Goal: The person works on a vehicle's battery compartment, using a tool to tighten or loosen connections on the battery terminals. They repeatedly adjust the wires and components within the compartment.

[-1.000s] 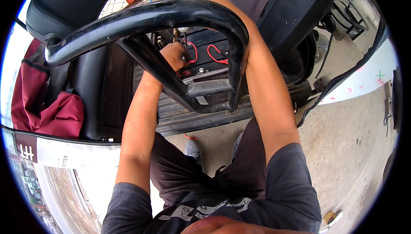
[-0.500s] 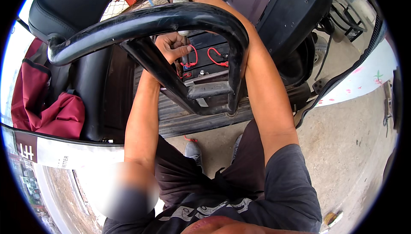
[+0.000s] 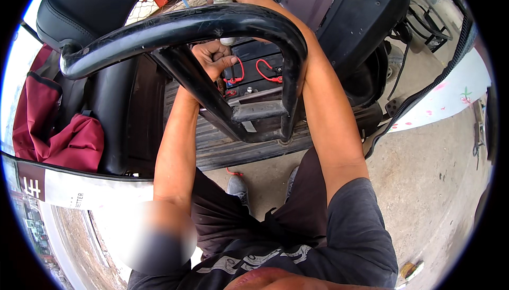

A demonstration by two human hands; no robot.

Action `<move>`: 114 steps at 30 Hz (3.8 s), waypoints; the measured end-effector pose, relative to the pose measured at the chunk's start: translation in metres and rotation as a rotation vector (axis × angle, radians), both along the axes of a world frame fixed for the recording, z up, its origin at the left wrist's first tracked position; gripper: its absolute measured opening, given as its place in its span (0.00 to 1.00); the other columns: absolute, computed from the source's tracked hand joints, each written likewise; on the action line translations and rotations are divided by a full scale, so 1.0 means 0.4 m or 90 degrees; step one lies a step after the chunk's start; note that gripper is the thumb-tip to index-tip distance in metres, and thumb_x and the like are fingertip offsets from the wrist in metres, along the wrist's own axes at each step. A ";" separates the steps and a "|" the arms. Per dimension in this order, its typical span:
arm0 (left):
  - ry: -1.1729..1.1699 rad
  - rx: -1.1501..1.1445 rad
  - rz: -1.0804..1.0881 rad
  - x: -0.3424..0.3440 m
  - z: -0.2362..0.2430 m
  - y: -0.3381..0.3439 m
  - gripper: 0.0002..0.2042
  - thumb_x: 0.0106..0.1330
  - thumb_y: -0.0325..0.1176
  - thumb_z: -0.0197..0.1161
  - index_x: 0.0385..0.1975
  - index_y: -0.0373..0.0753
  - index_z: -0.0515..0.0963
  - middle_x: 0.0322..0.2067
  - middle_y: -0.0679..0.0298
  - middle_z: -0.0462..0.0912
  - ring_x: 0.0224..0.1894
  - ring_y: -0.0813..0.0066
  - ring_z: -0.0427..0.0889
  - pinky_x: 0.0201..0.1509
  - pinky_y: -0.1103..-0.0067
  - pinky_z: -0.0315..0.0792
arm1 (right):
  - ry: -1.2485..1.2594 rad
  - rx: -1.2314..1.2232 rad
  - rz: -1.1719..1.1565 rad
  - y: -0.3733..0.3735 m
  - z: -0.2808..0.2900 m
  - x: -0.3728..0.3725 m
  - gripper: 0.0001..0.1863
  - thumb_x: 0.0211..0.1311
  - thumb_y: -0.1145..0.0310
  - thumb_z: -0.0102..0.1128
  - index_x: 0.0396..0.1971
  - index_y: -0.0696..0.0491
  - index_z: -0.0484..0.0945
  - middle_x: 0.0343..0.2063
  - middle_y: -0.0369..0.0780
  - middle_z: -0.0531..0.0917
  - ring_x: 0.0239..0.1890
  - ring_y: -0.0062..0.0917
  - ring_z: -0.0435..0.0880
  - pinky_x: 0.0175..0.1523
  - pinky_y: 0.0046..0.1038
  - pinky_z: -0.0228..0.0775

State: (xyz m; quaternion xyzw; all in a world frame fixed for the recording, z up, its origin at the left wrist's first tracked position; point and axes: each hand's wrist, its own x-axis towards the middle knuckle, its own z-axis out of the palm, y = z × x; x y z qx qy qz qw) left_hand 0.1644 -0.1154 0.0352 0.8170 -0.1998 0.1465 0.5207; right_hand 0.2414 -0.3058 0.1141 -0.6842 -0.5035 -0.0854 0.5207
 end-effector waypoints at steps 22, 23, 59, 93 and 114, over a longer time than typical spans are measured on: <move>-0.109 0.108 0.041 -0.007 -0.017 0.015 0.05 0.69 0.27 0.62 0.33 0.34 0.75 0.24 0.66 0.72 0.31 0.77 0.68 0.40 0.77 0.65 | 0.075 0.331 -0.320 -0.181 0.045 -0.211 0.25 0.73 0.51 0.59 0.43 0.64 0.79 0.32 0.41 0.85 0.35 0.20 0.84 0.41 0.23 0.78; -0.094 0.086 0.041 0.004 -0.027 0.017 0.04 0.69 0.27 0.62 0.34 0.34 0.75 0.24 0.67 0.72 0.32 0.77 0.68 0.40 0.77 0.65 | 0.028 0.345 -0.394 -0.195 0.033 -0.232 0.23 0.73 0.53 0.59 0.41 0.63 0.79 0.30 0.40 0.85 0.34 0.19 0.83 0.40 0.21 0.76; -0.093 0.070 0.163 -0.008 -0.018 0.008 0.11 0.59 0.37 0.70 0.31 0.35 0.81 0.30 0.49 0.84 0.39 0.45 0.83 0.42 0.59 0.74 | 0.002 0.283 -0.198 0.181 -0.185 -0.001 0.18 0.66 0.74 0.57 0.55 0.60 0.76 0.38 0.39 0.81 0.43 0.24 0.78 0.52 0.31 0.71; -0.128 0.102 0.197 -0.006 -0.008 0.015 0.08 0.60 0.35 0.66 0.28 0.35 0.82 0.29 0.46 0.83 0.37 0.42 0.82 0.40 0.59 0.75 | 0.128 0.326 -0.150 0.170 -0.104 -0.170 0.17 0.63 0.59 0.71 0.41 0.58 0.80 0.33 0.35 0.82 0.38 0.20 0.82 0.45 0.27 0.75; -0.159 0.081 0.196 -0.011 -0.009 0.017 0.08 0.58 0.34 0.68 0.28 0.35 0.82 0.28 0.49 0.84 0.37 0.44 0.83 0.42 0.60 0.76 | 0.245 0.305 -0.111 0.169 -0.158 -0.110 0.16 0.64 0.62 0.70 0.43 0.59 0.82 0.35 0.36 0.85 0.37 0.19 0.81 0.44 0.25 0.74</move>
